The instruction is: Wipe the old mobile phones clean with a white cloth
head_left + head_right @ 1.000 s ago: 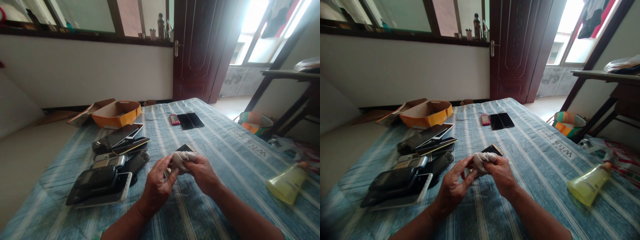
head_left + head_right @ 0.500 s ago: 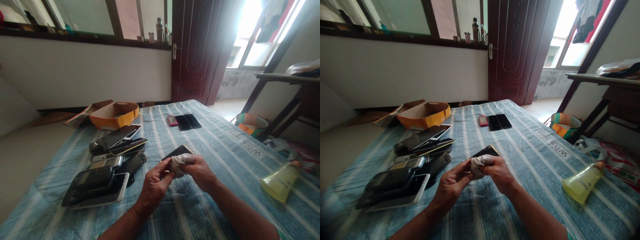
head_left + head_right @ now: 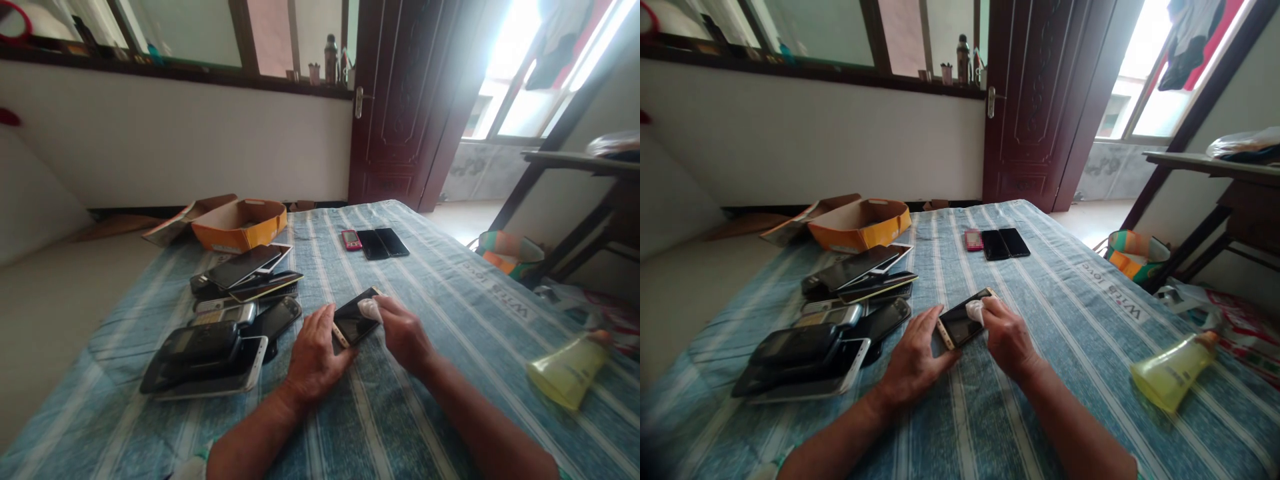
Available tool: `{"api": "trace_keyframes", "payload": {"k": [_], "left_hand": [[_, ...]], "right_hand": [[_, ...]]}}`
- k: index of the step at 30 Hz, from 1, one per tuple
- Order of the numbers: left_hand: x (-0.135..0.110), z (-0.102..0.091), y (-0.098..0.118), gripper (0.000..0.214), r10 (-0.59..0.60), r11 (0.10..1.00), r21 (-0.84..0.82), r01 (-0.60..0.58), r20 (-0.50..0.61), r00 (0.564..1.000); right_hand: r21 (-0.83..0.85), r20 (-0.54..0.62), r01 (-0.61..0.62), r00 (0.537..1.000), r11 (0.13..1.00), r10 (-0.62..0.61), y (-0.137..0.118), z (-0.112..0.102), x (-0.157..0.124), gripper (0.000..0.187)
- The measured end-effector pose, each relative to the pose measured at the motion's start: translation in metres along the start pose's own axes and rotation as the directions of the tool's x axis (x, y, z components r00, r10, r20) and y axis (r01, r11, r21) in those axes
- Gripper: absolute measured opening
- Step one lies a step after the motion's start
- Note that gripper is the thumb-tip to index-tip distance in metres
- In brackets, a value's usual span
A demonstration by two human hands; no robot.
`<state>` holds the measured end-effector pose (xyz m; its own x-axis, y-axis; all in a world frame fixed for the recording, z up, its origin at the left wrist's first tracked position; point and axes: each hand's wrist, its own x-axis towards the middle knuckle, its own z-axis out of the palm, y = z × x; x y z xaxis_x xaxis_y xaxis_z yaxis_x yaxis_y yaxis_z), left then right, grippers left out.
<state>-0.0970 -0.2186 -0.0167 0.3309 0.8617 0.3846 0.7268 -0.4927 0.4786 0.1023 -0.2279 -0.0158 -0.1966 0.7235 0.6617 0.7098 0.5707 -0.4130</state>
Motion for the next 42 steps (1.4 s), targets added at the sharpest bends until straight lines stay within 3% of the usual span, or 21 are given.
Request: {"api": "trace_keyframes", "payload": {"k": [3,6,10,19,22,25,28,32,35,38,40,42], "left_hand": [[0.0,0.002,0.0,0.078,-0.025,1.0,0.016,0.025,0.047,0.999],[0.002,0.002,0.0,0.077,-0.069,0.997,0.018,0.068,0.06,0.996],[0.005,0.002,-0.002,0.073,-0.084,0.996,0.005,0.084,0.073,0.994],[0.008,0.002,-0.006,0.07,-0.086,0.996,0.003,0.086,0.076,0.993],[0.009,0.001,-0.004,0.074,-0.099,0.995,0.0,0.099,0.073,0.992],[0.009,-0.001,-0.002,0.077,-0.125,0.992,-0.002,0.126,0.099,0.987],[0.009,-0.003,0.0,0.076,-0.131,0.991,-0.005,0.133,0.108,0.985],[0.009,-0.003,0.001,0.075,-0.127,0.992,-0.013,0.129,0.099,0.987],[0.009,-0.002,0.001,0.075,-0.118,0.993,-0.019,0.12,0.097,0.988],[0.008,-0.001,-0.001,0.074,-0.103,0.994,-0.02,0.105,0.087,0.991],[0.008,0.0,-0.003,0.075,-0.095,0.995,-0.016,0.096,0.079,0.992],[0.008,0.001,-0.005,0.073,-0.083,0.997,-0.006,0.083,0.071,0.994]], "right_hand": [[-0.092,0.098,0.144,0.986,0.985,-0.135,-0.018,0.009,-0.002,0.029],[-0.133,0.196,0.218,0.962,0.967,-0.19,-0.029,0.014,-0.003,0.025],[-0.168,0.299,0.276,0.929,0.946,-0.217,-0.034,0.019,-0.002,0.016],[-0.259,0.395,0.332,0.893,0.907,-0.215,-0.031,0.035,0.015,0.01],[-0.314,0.44,0.285,0.889,0.906,-0.128,-0.025,0.035,0.028,0.013],[-0.401,0.459,0.152,0.887,0.903,0.054,-0.014,0.03,0.039,0.02],[-0.493,0.405,-0.02,0.88,0.87,0.249,0.003,0.02,0.044,0.025],[-0.572,0.301,-0.158,0.873,0.805,0.385,0.027,0.005,0.041,0.03],[-0.604,0.232,-0.226,0.867,0.764,0.44,0.031,-0.001,0.035,0.03],[-0.559,0.19,-0.175,0.924,0.81,0.331,0.017,0.003,0.029,0.028],[-0.478,0.206,-0.01,0.971,0.878,0.123,0.0,0.011,0.024,0.022],[-0.387,0.305,0.2,0.949,0.9,-0.079,-0.018,0.019,0.019,0.02]]}}
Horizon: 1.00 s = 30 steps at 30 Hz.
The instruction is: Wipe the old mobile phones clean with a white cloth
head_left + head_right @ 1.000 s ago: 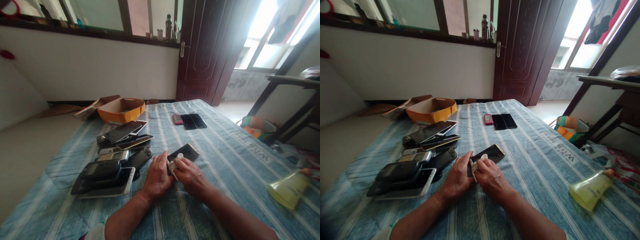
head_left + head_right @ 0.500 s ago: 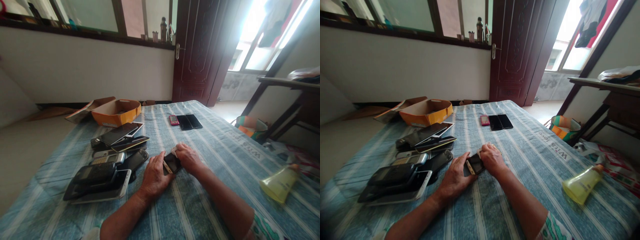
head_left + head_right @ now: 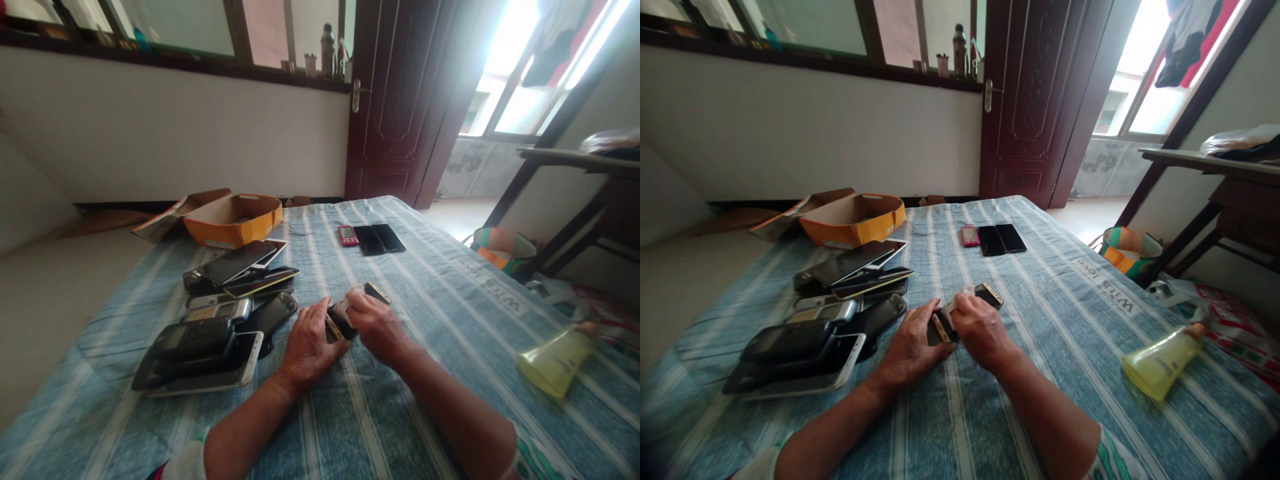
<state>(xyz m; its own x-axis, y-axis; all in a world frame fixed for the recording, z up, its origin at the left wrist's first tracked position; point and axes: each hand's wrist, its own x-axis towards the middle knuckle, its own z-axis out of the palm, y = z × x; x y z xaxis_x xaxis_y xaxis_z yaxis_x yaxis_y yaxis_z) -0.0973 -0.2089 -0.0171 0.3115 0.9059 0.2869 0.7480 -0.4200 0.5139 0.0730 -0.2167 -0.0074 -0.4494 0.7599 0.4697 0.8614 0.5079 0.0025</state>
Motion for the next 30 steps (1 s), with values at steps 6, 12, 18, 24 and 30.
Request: {"api": "trace_keyframes", "payload": {"k": [6,12,18,24,30], "left_hand": [[0.0,0.001,-0.001,0.065,0.047,0.999,0.016,-0.047,-0.023,0.999],[-0.002,0.0,0.0,0.071,0.055,0.998,0.028,-0.055,-0.011,0.998],[-0.002,-0.002,0.004,0.072,0.055,0.998,0.02,-0.055,0.006,0.998],[-0.003,-0.001,0.004,0.062,0.067,0.997,0.037,-0.067,0.008,0.998],[-0.003,0.0,0.002,0.061,0.088,0.995,0.037,-0.088,-0.007,0.996]], "right_hand": [[0.014,0.067,0.093,0.993,0.996,-0.094,-0.019,-0.001,-0.011,0.013],[-0.142,0.113,-0.229,0.963,0.963,0.246,0.019,-0.003,-0.02,0.023],[-0.175,0.043,-0.299,0.95,0.938,0.311,0.016,-0.003,-0.024,0.025],[-0.058,-0.059,0.04,0.997,0.998,-0.043,-0.026,0.0,-0.032,0.016],[-0.052,-0.005,-0.01,1.0,0.999,0.009,-0.027,-0.005,-0.033,0.018]]}}
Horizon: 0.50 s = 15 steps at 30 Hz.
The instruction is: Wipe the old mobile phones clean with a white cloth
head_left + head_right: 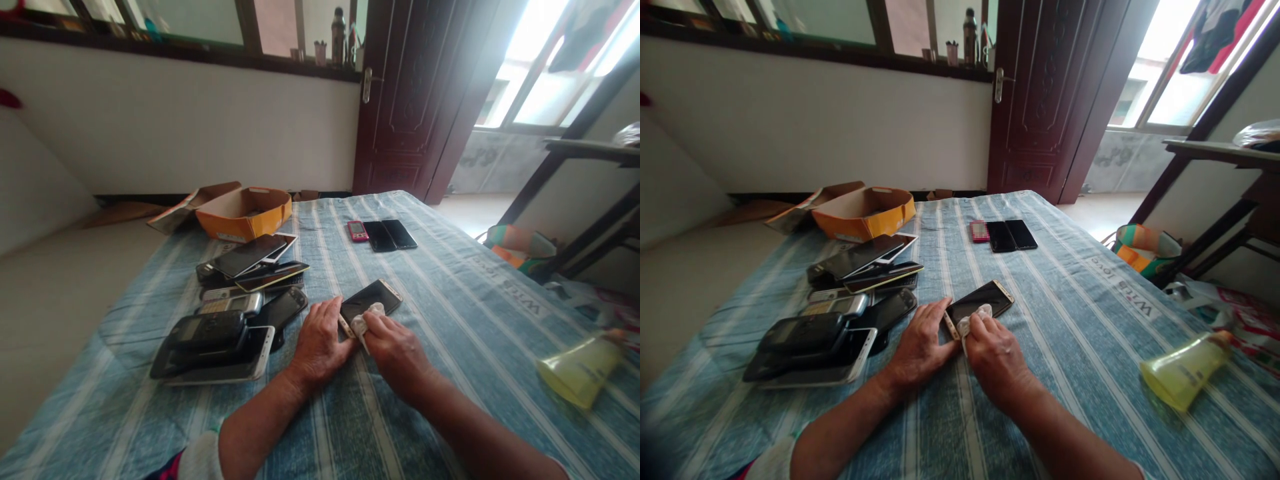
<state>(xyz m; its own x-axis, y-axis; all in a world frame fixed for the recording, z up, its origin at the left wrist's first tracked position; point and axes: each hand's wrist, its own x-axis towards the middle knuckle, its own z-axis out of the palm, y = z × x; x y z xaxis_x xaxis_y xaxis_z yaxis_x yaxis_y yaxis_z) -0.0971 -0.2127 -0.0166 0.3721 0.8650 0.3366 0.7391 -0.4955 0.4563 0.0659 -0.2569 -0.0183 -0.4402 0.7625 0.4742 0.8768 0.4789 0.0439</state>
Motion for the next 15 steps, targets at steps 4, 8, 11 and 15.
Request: {"api": "trace_keyframes", "payload": {"k": [4,8,11,15], "left_hand": [[0.0,0.0,0.0,0.065,0.005,1.0,-0.001,-0.005,0.008,1.0],[0.0,-0.001,0.001,0.068,-0.003,1.0,-0.002,0.003,0.012,1.0],[0.001,-0.001,0.0,0.068,0.003,1.0,0.002,-0.003,0.005,1.0],[0.002,-0.001,0.0,0.068,0.011,1.0,0.018,-0.011,0.005,1.0]], "right_hand": [[-0.021,0.067,-0.102,0.992,0.995,0.103,0.015,-0.002,0.0,0.018],[-0.058,0.146,-0.262,0.952,0.963,0.267,0.038,-0.004,0.002,0.023],[-0.085,0.187,-0.377,0.903,0.922,0.387,0.056,-0.007,0.003,0.028],[-0.086,0.164,-0.497,0.848,0.863,0.505,0.074,-0.011,0.002,0.031]]}}
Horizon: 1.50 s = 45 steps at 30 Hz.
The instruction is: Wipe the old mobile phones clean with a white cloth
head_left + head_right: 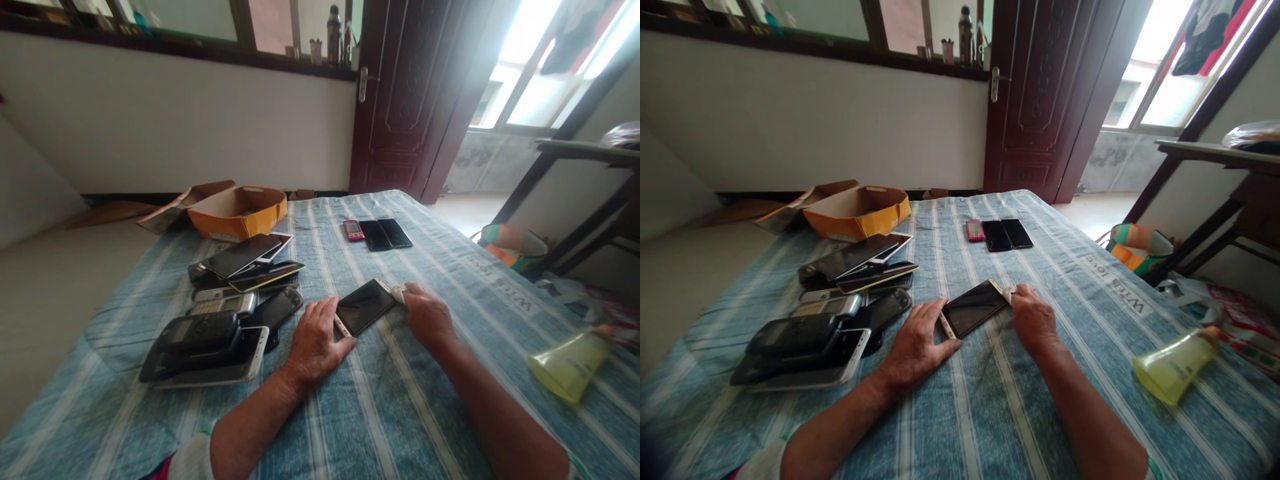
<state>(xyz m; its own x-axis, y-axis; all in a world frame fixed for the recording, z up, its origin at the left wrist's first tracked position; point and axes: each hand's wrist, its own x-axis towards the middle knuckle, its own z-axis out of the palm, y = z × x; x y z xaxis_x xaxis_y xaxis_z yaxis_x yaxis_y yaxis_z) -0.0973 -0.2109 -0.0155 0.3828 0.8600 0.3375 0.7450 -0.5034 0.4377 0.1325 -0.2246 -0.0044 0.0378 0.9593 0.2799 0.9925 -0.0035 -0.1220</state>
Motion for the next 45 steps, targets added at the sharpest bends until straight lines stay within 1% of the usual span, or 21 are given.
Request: {"api": "trace_keyframes", "payload": {"k": [1,3,5,7,9,11,12,16,25,30,36,42,45], "left_hand": [[0.0,0.0,0.0,0.068,0.004,1.0,0.002,-0.004,-0.001,1.0],[0.0,0.0,-0.001,0.065,0.016,1.0,0.004,-0.016,-0.008,1.0],[-0.001,0.0,-0.002,0.062,0.03,1.0,0.003,-0.03,-0.022,0.999],[-0.001,0.0,-0.004,0.06,0.043,0.999,0.004,-0.043,-0.035,0.998],[-0.001,0.001,-0.005,0.059,0.053,0.999,0.01,-0.053,-0.043,0.998],[-0.001,0.002,-0.006,0.058,0.061,0.998,0.021,-0.06,-0.042,0.997],[-0.001,0.002,-0.006,0.058,0.064,0.998,0.027,-0.063,-0.04,0.997],[-0.001,0.002,-0.006,0.058,0.073,0.996,0.05,-0.071,-0.032,0.997],[-0.001,0.001,-0.005,0.055,0.076,0.996,0.057,-0.074,-0.029,0.997],[-0.001,0.002,-0.005,0.053,0.078,0.994,0.075,-0.075,-0.032,0.996],[-0.001,0.003,-0.007,0.049,0.107,0.988,0.114,-0.103,-0.031,0.994],[-0.001,0.002,-0.007,0.047,0.116,0.988,0.109,-0.111,-0.047,0.992],[-0.002,0.003,-0.008,0.048,0.117,0.987,0.112,-0.112,-0.043,0.992]], "right_hand": [[0.008,-0.025,-0.01,1.0,1.0,0.01,0.002,0.0,0.0,0.03],[0.029,-0.092,0.026,0.996,0.999,-0.023,0.001,0.001,0.0,0.03],[0.057,-0.172,0.134,0.977,0.989,-0.122,-0.006,0.003,-0.003,0.031],[0.084,-0.249,0.277,0.936,0.957,-0.249,-0.016,0.008,-0.007,0.03],[0.099,-0.293,0.4,0.887,0.911,-0.357,-0.026,0.013,-0.011,0.028],[0.105,-0.298,0.474,0.853,0.874,-0.427,-0.033,0.016,-0.013,0.026],[0.107,-0.29,0.492,0.847,0.864,-0.446,-0.035,0.017,-0.013,0.026],[0.106,-0.24,0.491,0.856,0.865,-0.457,-0.036,0.015,-0.014,0.025],[0.13,-0.218,0.515,0.848,0.847,-0.482,-0.04,0.014,-0.017,0.024],[0.141,-0.252,0.55,0.824,0.823,-0.508,-0.046,0.012,-0.021,0.027],[0.116,-0.278,0.612,0.776,0.782,-0.566,-0.064,0.005,-0.03,0.025],[0.126,-0.251,0.61,0.782,0.782,-0.57,-0.066,0.003,-0.031,0.015],[0.146,-0.236,0.603,0.791,0.784,-0.565,-0.066,0.005,-0.031,0.013]]}}
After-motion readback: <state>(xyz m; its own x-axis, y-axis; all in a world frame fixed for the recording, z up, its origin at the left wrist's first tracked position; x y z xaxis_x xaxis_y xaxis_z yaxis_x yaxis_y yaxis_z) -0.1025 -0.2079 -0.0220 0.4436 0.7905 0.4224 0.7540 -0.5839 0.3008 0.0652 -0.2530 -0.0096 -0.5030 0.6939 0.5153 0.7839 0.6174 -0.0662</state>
